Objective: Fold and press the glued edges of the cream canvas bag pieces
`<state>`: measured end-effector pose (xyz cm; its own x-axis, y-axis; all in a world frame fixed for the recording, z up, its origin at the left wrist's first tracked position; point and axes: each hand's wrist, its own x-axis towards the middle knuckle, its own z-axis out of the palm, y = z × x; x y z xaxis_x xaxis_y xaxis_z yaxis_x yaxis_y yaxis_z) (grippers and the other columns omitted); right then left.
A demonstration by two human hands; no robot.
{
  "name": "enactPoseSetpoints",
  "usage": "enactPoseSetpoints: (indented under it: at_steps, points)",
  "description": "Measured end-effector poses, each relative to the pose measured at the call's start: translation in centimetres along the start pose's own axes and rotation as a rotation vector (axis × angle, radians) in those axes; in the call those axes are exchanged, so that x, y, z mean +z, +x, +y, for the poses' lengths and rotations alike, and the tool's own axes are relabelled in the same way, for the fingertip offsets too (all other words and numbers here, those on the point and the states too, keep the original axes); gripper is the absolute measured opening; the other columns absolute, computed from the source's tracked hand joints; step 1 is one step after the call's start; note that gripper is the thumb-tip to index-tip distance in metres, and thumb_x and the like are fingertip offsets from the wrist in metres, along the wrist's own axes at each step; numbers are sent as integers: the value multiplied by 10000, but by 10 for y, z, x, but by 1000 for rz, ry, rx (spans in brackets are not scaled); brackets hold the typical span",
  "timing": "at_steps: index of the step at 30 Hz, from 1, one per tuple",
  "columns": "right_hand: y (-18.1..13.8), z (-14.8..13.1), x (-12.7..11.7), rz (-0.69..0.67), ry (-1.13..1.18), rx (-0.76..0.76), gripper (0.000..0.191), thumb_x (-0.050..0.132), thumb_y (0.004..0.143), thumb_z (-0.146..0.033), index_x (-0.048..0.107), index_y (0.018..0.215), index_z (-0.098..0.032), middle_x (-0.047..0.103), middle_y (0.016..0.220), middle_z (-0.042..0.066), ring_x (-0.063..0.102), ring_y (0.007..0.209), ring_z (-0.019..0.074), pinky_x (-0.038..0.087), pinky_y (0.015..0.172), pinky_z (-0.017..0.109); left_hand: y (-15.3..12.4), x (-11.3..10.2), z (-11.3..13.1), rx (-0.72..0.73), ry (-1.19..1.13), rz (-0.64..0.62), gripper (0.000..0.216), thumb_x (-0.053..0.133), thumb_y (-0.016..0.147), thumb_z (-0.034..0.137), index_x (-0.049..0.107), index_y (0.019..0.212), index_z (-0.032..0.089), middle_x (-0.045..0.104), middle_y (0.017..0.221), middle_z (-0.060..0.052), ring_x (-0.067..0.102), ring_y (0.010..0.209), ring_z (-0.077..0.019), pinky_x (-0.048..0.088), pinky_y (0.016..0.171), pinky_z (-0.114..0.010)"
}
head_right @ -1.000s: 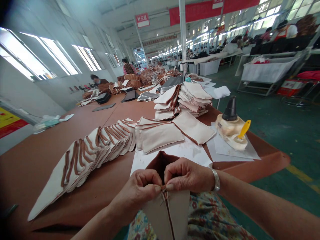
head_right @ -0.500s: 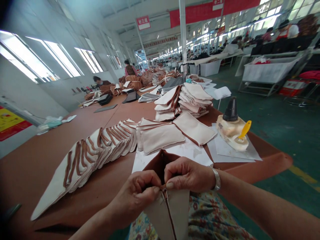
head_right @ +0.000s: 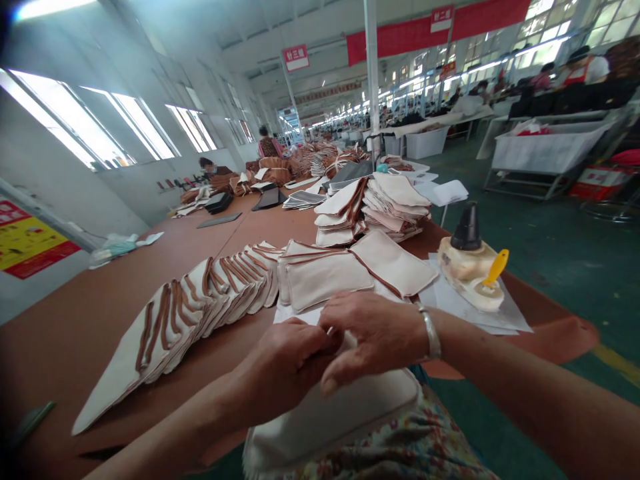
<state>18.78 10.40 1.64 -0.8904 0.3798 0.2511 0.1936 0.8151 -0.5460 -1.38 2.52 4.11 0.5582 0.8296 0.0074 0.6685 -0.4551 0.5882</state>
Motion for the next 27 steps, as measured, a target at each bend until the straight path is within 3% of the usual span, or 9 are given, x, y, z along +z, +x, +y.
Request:
enactPoseSetpoints:
  at_steps: [3,7,10,14,16,17,20,23,27]
  points:
    - [8,-12,18,-36,23,-68,233,730,813,-377,693,804,-147,642,768,54,576,754,186,450,742,298,5,-14,-10,-152,-268,-145,312,564,918,431,663,796,161,492,661,35,399,604,-104,297,558,-204]
    - [-3,6,10,50,329,-80,206,624,929,-293,701,881,-108,667,867,89,602,858,179,470,813,291,-18,-39,-58,-350,-467,-329,501,682,766,621,675,862,130,518,686,36,419,618,-99,311,540,-181]
    - [-13,33,-4,90,434,-65,218,639,927,-309,703,928,-100,675,934,105,608,972,205,465,908,330,-41,-50,-75,-402,-709,-354,585,773,668,613,690,980,125,648,861,-25,558,766,-151,440,706,-214]
    - [-12,58,-3,91,212,19,146,636,911,-239,717,876,-123,675,988,119,600,1033,230,450,968,384,-50,-53,-48,-286,-729,-201,449,819,698,419,717,1060,175,692,1059,-83,610,975,-229,471,865,-291]
    - [-8,52,0,134,14,57,93,631,863,-148,720,889,-138,663,1033,134,576,1075,257,429,990,427,-43,-48,-28,-213,-645,-105,350,831,685,379,744,959,178,698,988,-65,603,956,-226,465,867,-278]
    - [-6,43,0,161,-26,58,155,624,838,-115,714,960,-143,650,1090,141,561,1104,266,420,1001,437,-37,-44,-20,-204,-612,-90,326,834,678,376,747,914,169,694,933,-54,600,924,-218,467,844,-266]
    - [-4,1,-3,141,172,20,376,593,861,-141,595,1236,-168,623,1167,109,568,1084,228,459,949,363,-20,-26,-9,-255,-608,-158,349,836,665,393,729,880,140,656,812,-25,573,800,-187,460,705,-231]
    - [-7,-32,1,87,287,113,195,587,921,-283,608,1074,-166,635,982,54,577,833,167,470,718,263,-8,-5,-13,-316,-720,-208,380,855,639,376,678,872,132,611,770,2,521,702,-143,407,595,-205]
    - [-21,-32,20,135,256,193,144,549,944,-279,555,855,-166,579,810,15,503,710,133,391,626,238,-3,16,-20,-382,-857,-156,436,896,576,356,596,811,145,536,695,42,419,616,-92,330,518,-187]
